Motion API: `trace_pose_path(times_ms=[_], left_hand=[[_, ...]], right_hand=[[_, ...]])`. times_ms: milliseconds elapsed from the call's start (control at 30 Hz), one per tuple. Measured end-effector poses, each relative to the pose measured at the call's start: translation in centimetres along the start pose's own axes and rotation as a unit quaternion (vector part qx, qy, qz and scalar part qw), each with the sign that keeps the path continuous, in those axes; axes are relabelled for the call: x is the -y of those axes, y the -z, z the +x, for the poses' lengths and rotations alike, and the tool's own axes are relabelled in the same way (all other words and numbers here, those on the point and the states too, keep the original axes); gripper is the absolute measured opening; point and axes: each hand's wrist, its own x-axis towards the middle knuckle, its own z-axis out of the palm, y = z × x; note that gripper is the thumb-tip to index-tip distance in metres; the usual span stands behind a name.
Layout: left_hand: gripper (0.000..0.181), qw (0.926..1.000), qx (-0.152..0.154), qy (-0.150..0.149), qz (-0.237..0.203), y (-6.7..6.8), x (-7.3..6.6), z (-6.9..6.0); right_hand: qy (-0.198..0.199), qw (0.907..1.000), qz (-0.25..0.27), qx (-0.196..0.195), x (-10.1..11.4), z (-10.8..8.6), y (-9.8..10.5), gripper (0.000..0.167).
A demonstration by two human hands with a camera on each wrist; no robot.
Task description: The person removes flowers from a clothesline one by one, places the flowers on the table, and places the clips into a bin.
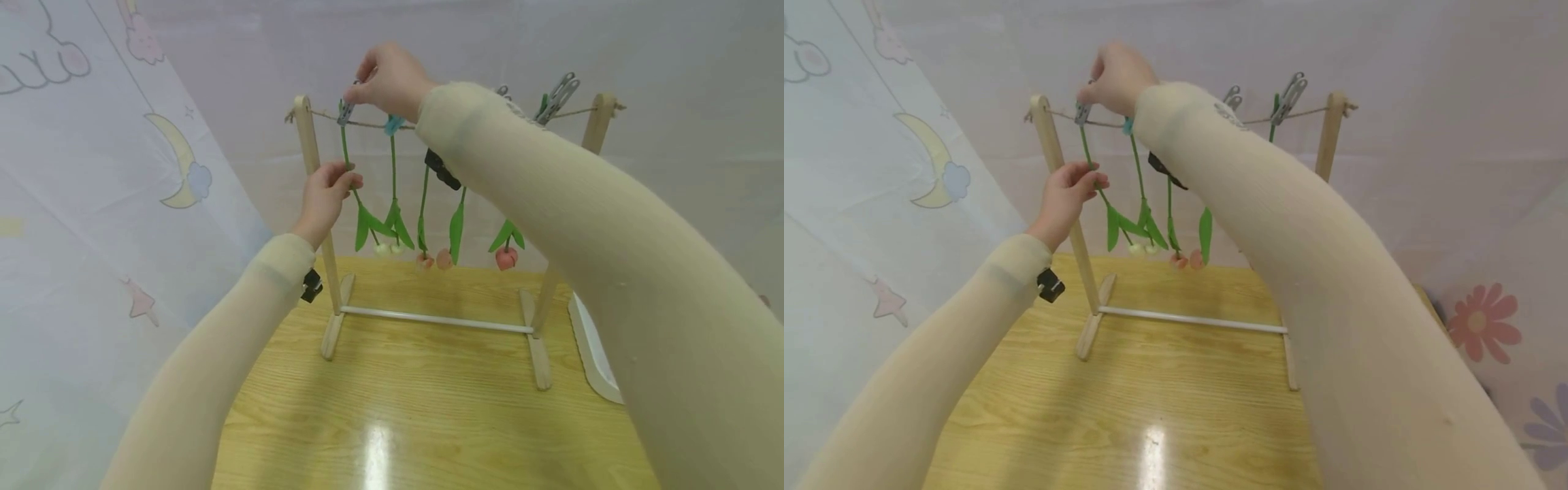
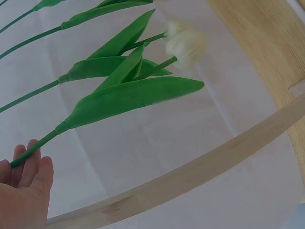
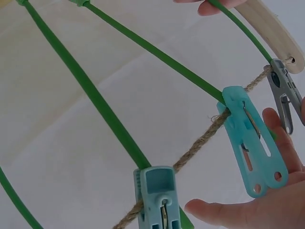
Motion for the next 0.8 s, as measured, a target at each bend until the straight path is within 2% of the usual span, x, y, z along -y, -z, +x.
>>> trace_pose_path(times_ms=[133, 233, 400, 667, 800], left_hand=[[0.030, 1.0000, -0.003, -0.005, -0.006, 0.0, 0.1, 0.0], [0.028, 0.9999, -0.010, -0.005, -0.008, 0.1, 0.2, -0.1], [0.025, 0.9997, -0.020, -0.004, -0.010, 0.1, 0.3, 0.1], [0.023, 0.9996, -0.021, -0.006, -0.021, 0.1, 0.0, -0.2], [0.022, 0.9992, -0.024, -0.015, -0.029, 0.1, 0.2, -0.5]], right_hand=[[0.008, 0.9999, 0.007, 0.000, 0.1, 0.0, -0.1, 0.043], [0.009, 0.9999, -0.008, -0.008, 0.3, 0.0, -0.2, 0.039], [0.008, 0.9980, -0.045, -0.045, 0.5, 0.1, -0.1, 0.034], [0.029, 0.9939, -0.024, -0.104, 0.6, -0.4, 0.4, 0.033], [0.057, 0.9899, -0.026, -0.127, 0.2, -1.0, 0.8, 0.033]])
